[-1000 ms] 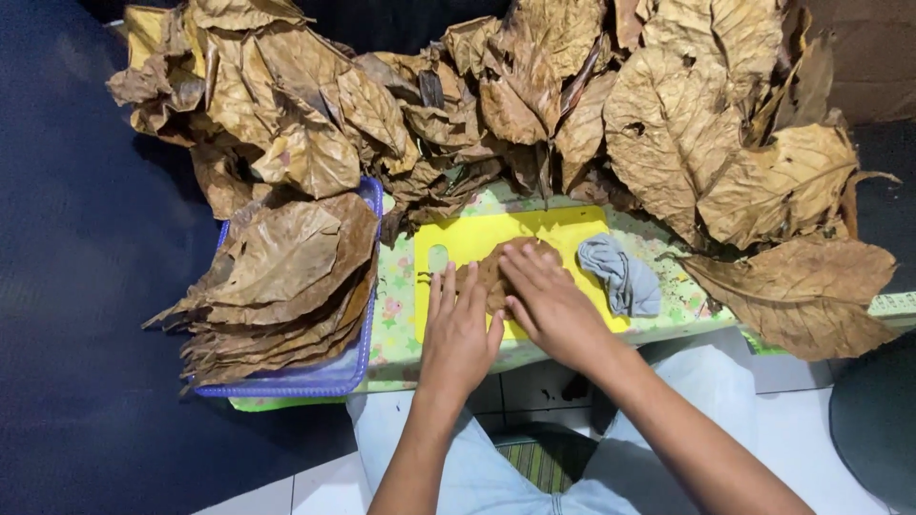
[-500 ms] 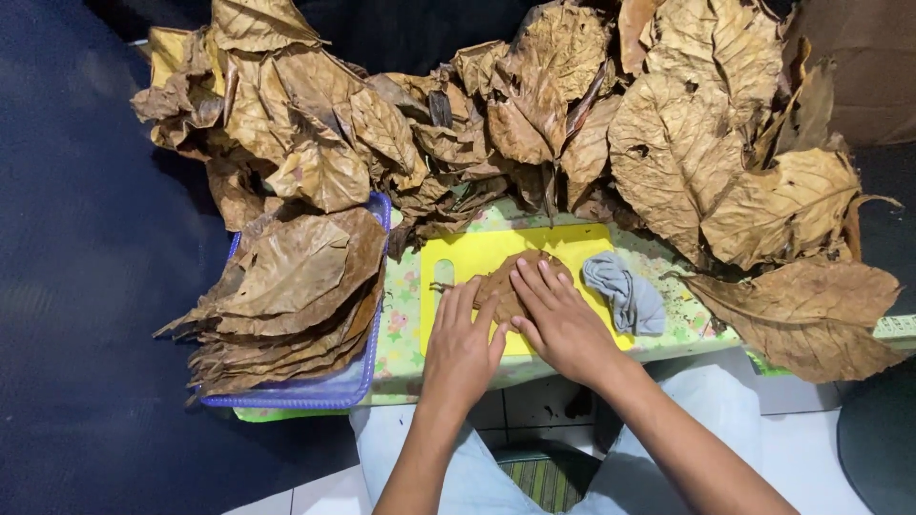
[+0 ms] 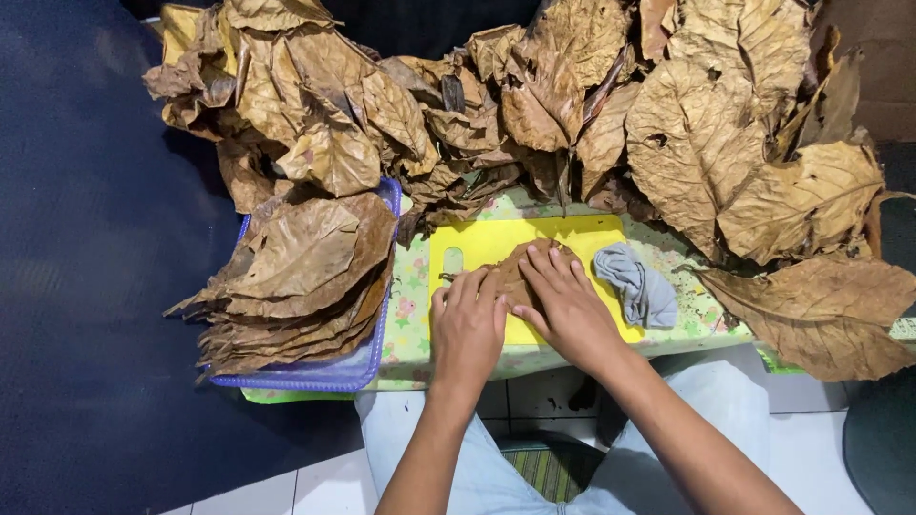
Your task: Cleaning individual dried leaves by wiping them with a cloth on a flat surface before stacking them.
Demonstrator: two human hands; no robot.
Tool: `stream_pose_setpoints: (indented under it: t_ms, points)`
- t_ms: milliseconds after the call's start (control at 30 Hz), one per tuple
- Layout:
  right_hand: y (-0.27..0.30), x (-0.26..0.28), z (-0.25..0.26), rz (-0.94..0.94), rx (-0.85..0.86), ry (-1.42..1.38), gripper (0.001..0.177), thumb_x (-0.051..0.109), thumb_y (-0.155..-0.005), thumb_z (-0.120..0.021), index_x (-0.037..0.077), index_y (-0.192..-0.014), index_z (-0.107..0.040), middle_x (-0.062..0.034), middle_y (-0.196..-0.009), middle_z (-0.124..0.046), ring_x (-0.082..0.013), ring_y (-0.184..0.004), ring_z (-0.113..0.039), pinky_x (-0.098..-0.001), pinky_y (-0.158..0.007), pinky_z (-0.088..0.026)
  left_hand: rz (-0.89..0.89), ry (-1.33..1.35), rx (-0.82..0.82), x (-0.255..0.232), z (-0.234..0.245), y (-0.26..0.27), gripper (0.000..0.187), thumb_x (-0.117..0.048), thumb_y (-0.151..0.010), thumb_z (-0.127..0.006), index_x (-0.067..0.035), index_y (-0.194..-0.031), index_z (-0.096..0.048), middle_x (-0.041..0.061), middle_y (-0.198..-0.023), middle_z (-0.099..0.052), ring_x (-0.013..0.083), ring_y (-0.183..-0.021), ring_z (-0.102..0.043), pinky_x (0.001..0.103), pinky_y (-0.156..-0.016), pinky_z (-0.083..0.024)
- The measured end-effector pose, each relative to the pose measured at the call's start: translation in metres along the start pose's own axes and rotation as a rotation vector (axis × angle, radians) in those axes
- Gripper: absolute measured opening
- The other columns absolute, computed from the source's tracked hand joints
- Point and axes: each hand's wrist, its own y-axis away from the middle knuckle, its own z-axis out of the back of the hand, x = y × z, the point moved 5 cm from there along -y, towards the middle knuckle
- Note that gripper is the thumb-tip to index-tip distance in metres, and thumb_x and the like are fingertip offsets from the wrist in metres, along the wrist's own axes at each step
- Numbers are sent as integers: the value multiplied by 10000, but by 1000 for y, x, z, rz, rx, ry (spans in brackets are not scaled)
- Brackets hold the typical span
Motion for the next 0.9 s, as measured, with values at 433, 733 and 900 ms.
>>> stream_pose_setpoints:
  t_ms: [433,733,900]
  points:
    - [8,-1,19,7,25,-33,718,523,-1003,-536,157,-1597,-365,-67,-1696,-275,-351,-1561,-184,-484,-1279,-92,40,80,224,1,6,11,454,-317,-1066,-406,-200,-1493,-505,103,-1592,-414,314,-1513,-288,574,-1220,-83]
    - [50,-81,32,-359,-289,283,550,500,-940,-640,249,-1429,-636,-100,-1390,-527,-380,-1262,-469,-504,-1002,-410,72,91,226,2,0,14,467,-342,-1067,-373,-249,-1511,-482,67,-1606,-392,293,-1512,-279,602,-1213,-41]
    - [47,-97,29,-170,-550,225,316,228,-969,-691,191,-1280,-735,-50,-991,-625,-273,-1000,-622,-370,-879,-448,73,68,208,5,-2,12,471,-333,-1059,-384,-241,-1511,-483,75,-1603,-395,294,-1509,-289,611,-1211,-53]
